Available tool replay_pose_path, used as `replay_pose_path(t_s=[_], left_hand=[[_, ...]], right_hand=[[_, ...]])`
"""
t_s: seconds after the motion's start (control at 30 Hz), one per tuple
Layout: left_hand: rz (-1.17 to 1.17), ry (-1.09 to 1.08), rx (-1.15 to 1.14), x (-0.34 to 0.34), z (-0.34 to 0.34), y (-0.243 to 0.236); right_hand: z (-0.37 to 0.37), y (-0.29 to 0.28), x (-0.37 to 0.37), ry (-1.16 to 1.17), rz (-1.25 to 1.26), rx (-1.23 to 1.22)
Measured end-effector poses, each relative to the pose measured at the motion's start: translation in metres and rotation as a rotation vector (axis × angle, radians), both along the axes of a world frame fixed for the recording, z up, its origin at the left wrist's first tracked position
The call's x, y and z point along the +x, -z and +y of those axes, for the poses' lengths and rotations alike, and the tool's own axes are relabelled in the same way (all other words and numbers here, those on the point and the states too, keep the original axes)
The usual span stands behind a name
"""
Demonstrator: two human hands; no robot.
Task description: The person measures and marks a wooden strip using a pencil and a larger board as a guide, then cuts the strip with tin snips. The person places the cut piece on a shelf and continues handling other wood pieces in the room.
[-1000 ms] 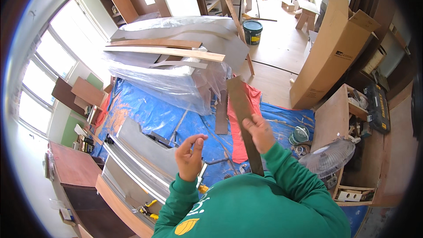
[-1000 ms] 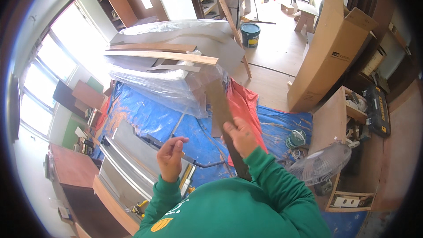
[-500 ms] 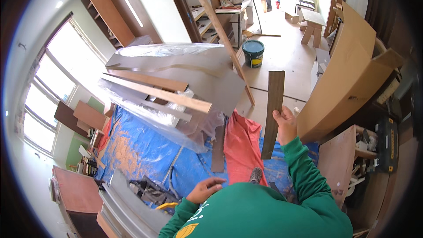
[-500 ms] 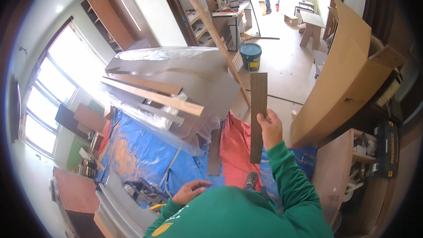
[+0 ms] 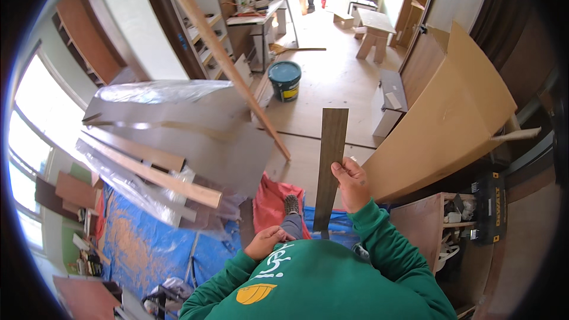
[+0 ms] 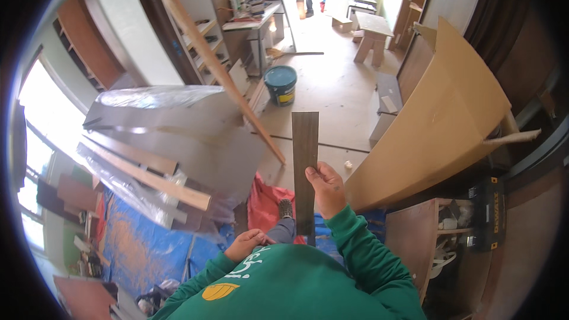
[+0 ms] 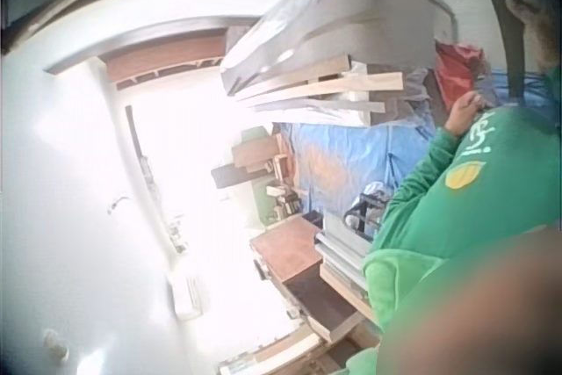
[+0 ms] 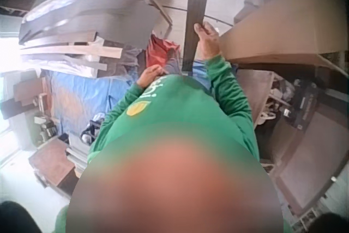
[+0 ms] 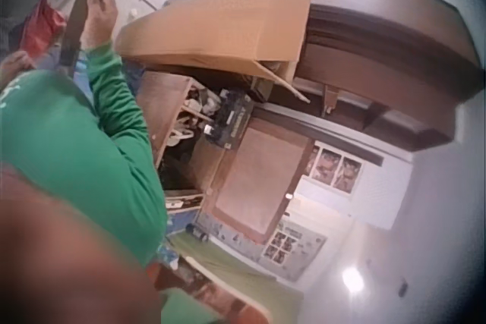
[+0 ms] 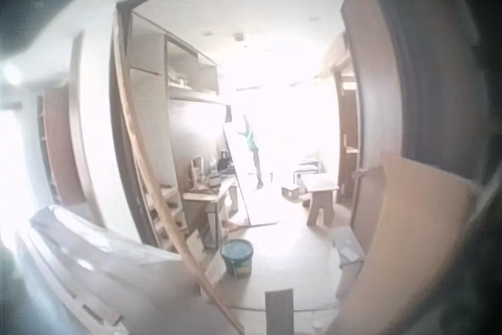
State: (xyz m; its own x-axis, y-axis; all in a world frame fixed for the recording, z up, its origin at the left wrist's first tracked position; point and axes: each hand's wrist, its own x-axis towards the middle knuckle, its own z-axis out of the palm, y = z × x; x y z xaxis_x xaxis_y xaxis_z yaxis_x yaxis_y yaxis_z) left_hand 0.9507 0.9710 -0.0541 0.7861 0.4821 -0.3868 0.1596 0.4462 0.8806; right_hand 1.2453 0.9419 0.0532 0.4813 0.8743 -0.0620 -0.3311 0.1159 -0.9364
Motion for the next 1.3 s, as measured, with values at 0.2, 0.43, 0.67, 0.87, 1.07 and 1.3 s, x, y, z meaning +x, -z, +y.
replay_pose_path(t_s=[0.2, 0.43, 0.67, 0.87, 1.07, 1.3], left_hand=[[-0.042, 0.023, 0.034, 0.092, 0.153, 0.016], [-0.015, 0.109, 0.462, 0.202, 0.318, -0.049], [-0.264, -0.092, 0.512, 0.319, 0.438, -0.1], [-0.351, -0.244, 0.463, 0.413, 0.535, -0.091], [-0.297, -0.529, 0.539, 0.476, 0.596, -0.089], [-0.028, -0.76, 0.835, 0.501, 0.693, -0.084]], right_hand=[[0.118, 0.012, 0.08, 0.075, 0.066, 0.045], [0.238, -0.003, 0.16, 0.143, 0.073, -0.015], [0.354, -0.001, 0.221, 0.048, 0.26, -0.045], [0.466, 0.018, 0.297, -0.338, 0.269, 0.076], [0.572, 0.024, 0.362, -0.478, -0.097, -0.084], [0.683, 0.027, 0.404, -0.339, -0.355, -0.082]])
